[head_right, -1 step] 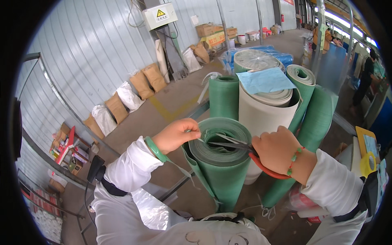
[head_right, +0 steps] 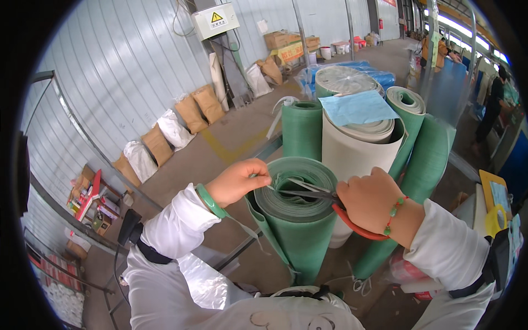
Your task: Opening bags of raw material and using scissors to trim the edges and straps of large green rolls in a manufacturing facility.
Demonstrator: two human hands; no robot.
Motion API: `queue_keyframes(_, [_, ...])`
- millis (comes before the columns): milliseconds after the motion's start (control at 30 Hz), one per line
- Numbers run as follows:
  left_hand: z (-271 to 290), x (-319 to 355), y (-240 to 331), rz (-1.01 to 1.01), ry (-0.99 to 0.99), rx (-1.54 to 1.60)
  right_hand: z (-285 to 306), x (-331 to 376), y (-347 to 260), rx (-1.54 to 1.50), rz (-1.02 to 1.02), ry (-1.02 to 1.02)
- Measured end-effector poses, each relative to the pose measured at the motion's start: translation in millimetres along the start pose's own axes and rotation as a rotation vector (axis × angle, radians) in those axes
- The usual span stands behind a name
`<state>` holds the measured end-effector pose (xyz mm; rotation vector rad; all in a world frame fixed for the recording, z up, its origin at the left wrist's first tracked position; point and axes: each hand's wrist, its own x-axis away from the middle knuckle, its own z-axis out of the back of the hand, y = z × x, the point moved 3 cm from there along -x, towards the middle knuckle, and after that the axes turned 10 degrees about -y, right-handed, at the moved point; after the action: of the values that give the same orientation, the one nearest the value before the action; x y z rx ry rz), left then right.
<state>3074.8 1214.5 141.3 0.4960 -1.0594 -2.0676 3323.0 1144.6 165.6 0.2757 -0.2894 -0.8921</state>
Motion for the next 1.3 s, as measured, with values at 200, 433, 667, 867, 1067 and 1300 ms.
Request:
queue_keyframes(200, [-2.4,-5.4,15.5,-0.101,0.034,-0.211,19.5,-20.0,-17.4,0.04,0.054,0.007])
queue_keyframes(433, [69.2,16.3,6.1,-0.182,0.684,-1.125,4.5,-27.6,-15.4,-0.224,-0.015,-0.058])
queue_keyframes(667, [28.4,7.6,4.5,0.183,0.183,-0.391,-7.9,-35.5,-4.5,-0.801,-0.052,0.137])
queue_keyframes(867, [-32.4,49.6,-12.6,0.015,0.379,0.468,-49.0,-70.0,12.6,-0.736,-0.267,0.446])
queue_keyframes(1067, [-43.8,31.6,-33.4,-0.116,0.33,0.679,-26.8,-71.3,-28.2,-0.936,-0.008,0.264])
queue_keyframes(1300, [-23.0,61.5,-44.8,0.022,0.241,0.984,6.4,-43.3,22.4,-0.215,-0.016,0.353])
